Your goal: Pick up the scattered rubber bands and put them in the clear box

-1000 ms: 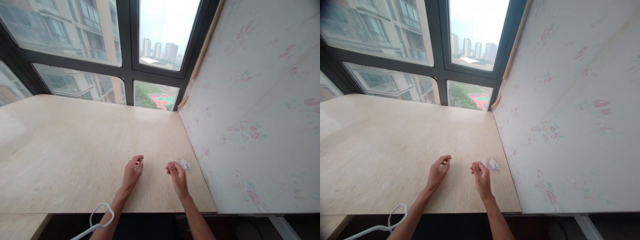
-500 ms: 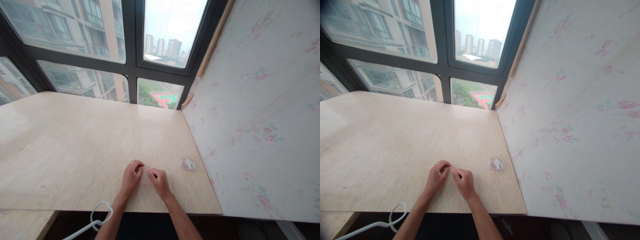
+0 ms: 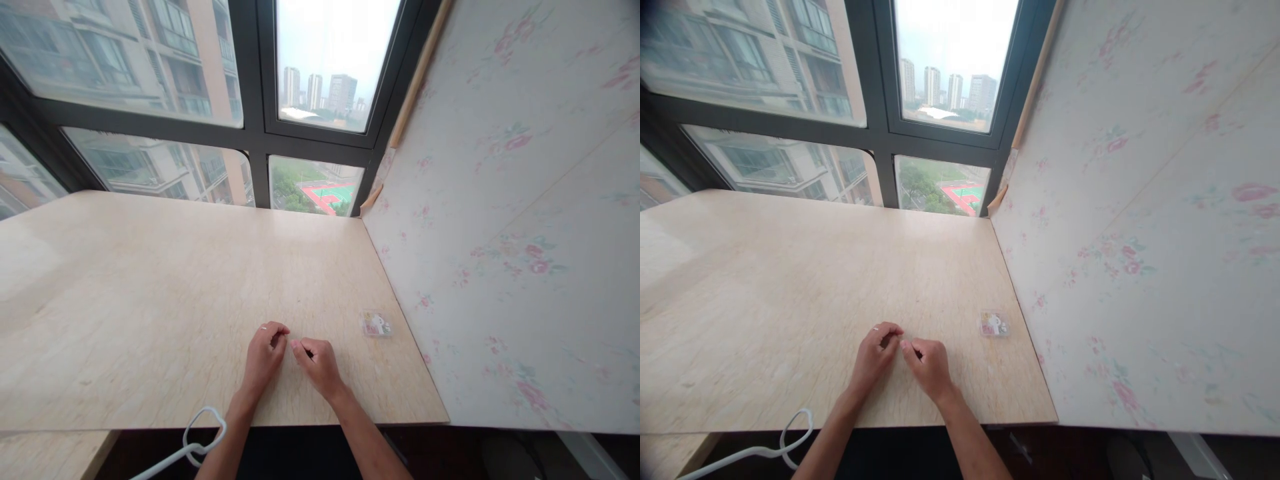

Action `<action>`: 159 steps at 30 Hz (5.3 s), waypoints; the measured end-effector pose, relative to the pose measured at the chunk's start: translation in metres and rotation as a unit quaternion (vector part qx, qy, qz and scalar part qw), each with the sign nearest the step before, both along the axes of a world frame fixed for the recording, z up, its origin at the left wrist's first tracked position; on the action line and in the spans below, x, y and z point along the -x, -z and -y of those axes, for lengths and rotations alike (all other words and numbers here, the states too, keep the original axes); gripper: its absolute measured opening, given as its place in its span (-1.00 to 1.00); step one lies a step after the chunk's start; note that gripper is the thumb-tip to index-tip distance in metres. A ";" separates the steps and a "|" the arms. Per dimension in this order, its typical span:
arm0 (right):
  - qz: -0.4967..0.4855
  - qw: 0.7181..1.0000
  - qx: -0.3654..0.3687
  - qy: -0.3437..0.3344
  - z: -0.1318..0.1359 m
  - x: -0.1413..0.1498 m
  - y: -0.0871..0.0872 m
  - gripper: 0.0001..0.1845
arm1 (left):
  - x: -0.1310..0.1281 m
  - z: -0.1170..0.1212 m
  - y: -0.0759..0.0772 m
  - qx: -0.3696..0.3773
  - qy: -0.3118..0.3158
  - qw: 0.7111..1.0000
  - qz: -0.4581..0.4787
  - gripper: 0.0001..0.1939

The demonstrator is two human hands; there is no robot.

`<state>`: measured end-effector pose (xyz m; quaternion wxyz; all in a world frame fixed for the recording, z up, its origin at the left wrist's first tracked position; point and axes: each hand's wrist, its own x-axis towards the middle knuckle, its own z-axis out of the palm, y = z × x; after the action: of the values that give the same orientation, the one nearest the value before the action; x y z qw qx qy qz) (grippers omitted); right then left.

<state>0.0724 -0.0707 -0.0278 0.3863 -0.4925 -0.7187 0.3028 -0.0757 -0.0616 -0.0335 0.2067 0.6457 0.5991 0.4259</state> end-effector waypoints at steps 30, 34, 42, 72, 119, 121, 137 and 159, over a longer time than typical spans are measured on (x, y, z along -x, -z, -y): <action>0.045 0.999 -0.027 -0.001 0.001 0.001 0.004 -0.51 | 0.000 0.000 0.004 -0.012 -0.004 1.000 -0.004 -0.84; 0.049 0.998 -0.031 0.001 0.001 0.001 0.003 -0.51 | 0.000 0.000 0.002 -0.009 -0.005 1.000 -0.001 -0.84; 0.056 0.998 -0.041 0.003 0.001 0.002 0.003 -0.51 | -0.001 -0.001 0.003 -0.007 -0.009 1.000 0.001 -0.83; 0.083 0.995 -0.061 0.017 0.006 0.006 0.002 -0.51 | -0.008 0.014 0.004 -0.009 0.004 1.000 -0.021 -0.80; 0.054 0.997 -0.046 0.018 0.010 0.002 0.002 -0.52 | -0.007 0.025 0.002 -0.033 0.010 0.999 -0.021 -0.83; 0.056 0.997 -0.048 0.019 0.011 0.002 0.002 -0.51 | -0.007 0.025 0.002 -0.035 0.014 0.999 -0.022 -0.83; 0.034 0.999 -0.029 0.015 0.013 0.001 0.001 -0.53 | -0.007 0.026 0.002 -0.028 0.013 0.999 -0.015 -0.84; 0.033 0.999 -0.017 0.012 0.017 0.001 -0.001 -0.54 | -0.006 0.029 0.006 -0.031 0.020 0.999 -0.017 -0.83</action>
<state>0.0715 -0.0878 -0.0269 0.3744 -0.5044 -0.7298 0.2698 -0.0696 -0.0902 -0.0391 0.1848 0.6706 0.5762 0.4292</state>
